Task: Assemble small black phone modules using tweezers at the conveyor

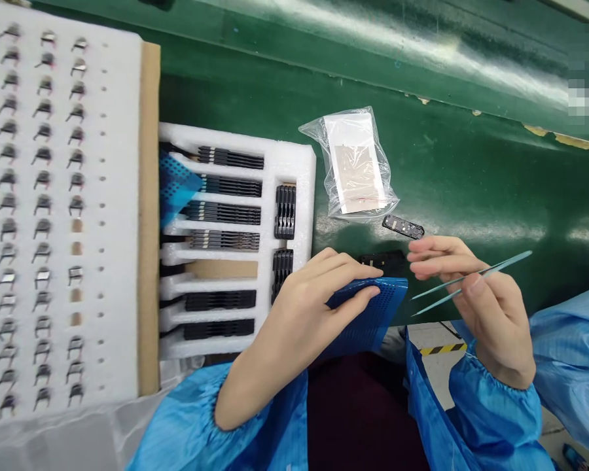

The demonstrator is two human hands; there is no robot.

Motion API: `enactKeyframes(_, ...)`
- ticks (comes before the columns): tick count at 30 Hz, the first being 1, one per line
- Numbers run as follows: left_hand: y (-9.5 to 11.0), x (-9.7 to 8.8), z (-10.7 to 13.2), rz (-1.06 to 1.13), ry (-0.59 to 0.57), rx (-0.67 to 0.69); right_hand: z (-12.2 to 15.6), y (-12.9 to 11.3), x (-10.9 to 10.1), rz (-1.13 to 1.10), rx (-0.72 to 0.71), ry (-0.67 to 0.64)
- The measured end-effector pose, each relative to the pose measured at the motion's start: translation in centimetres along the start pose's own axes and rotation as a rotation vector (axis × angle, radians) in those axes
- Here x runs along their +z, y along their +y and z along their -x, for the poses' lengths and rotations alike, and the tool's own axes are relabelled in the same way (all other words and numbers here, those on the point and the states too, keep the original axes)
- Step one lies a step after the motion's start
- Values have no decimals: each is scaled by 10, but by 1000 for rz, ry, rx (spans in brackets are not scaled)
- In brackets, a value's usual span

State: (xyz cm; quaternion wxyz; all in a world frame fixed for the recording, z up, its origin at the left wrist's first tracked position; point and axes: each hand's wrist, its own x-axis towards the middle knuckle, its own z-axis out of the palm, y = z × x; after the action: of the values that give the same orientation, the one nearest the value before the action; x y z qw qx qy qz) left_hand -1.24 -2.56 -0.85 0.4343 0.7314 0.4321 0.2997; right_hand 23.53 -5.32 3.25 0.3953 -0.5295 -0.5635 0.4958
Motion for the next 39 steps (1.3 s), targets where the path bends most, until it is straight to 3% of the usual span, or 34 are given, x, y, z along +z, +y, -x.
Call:
enactKeyframes(4, 1, 0, 0, 13, 19, -11, 1, 5, 15, 90, -22, 196)
enactKeyframes(11, 0, -5, 1, 27, 67, -22, -2, 28, 19, -255, 47, 305)
enactKeyframes(15, -1, -4, 0, 6, 44, -22, 3, 37, 15, -279, 73, 284)
enactKeyframes(24, 2, -5, 1, 24, 64, -102, 5, 35, 28, -149, 60, 148)
enactKeyframes(30, 2, -5, 2, 29, 77, -95, 7, 32, 26, -23, 11, 156)
enactKeyframes(35, 3, -5, 1, 50, 85, -111, 14, 30, 28, 127, -149, 347)
enactKeyframes(39, 3, -5, 1, 65, 92, -87, 12, 36, 27, 203, -355, 241)
